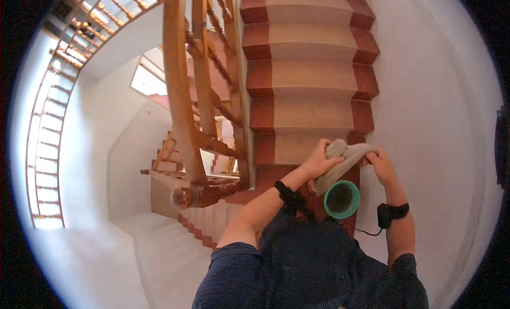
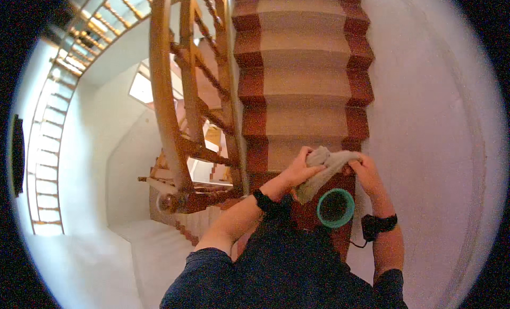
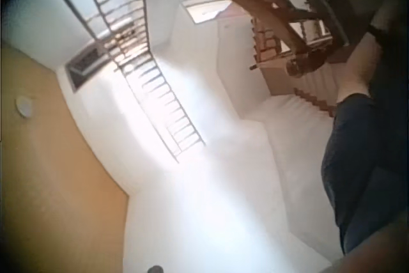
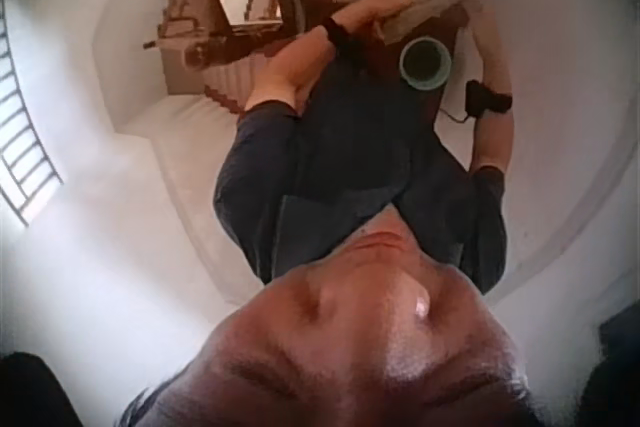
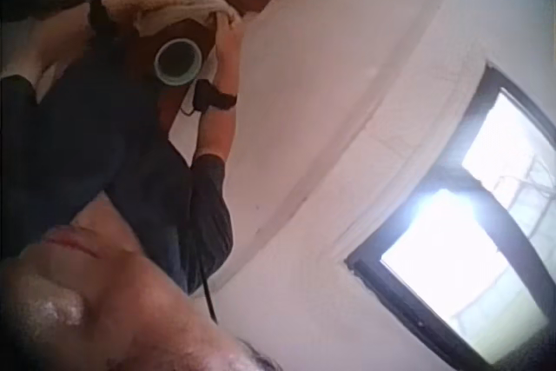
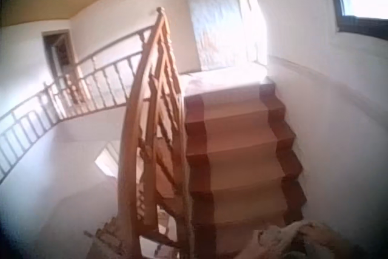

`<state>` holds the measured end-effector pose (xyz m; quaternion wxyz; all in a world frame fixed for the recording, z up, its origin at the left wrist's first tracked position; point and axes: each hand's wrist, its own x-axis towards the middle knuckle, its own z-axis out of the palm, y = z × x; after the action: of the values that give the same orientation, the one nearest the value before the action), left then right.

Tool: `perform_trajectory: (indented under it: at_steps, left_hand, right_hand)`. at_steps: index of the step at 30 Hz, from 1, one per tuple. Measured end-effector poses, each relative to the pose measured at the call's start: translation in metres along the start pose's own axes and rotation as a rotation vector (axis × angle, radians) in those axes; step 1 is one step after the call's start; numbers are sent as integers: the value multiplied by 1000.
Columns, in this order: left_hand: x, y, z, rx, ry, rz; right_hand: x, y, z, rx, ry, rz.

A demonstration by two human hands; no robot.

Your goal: The person prying a metal frame with a tool, installs a window screen into a frame, then rinses a cloth in a bucket of water and wipes a wooden staircase railing.

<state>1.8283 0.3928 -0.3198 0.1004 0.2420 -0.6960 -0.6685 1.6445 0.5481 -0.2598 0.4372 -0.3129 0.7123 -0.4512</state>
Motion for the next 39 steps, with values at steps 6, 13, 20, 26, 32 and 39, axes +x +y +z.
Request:
perform_trajectory:
  at_steps: [6,13,20,26,32,39]
  left_hand:
    - [9,-36,-15,-526,69,-213]
    - [8,35,-57,-1160,256,-278]
    - [43,94,-87,-426,430,-181]
    - [104,123,-124,-101,403,-161]
    - [170,180,-141,16,499,-96]
    - [209,267,-185,220,717,124]
  right_hand:
    - [39,7,54,484,38,90]
    - [48,-31,83,383,-317,189]
    - [114,-78,94,162,-229,-108]
    - [178,-110,51,225,-311,-126]
    - [239,-164,-9,194,-246,-207]
    - [295,-260,-62,127,-231,-234]
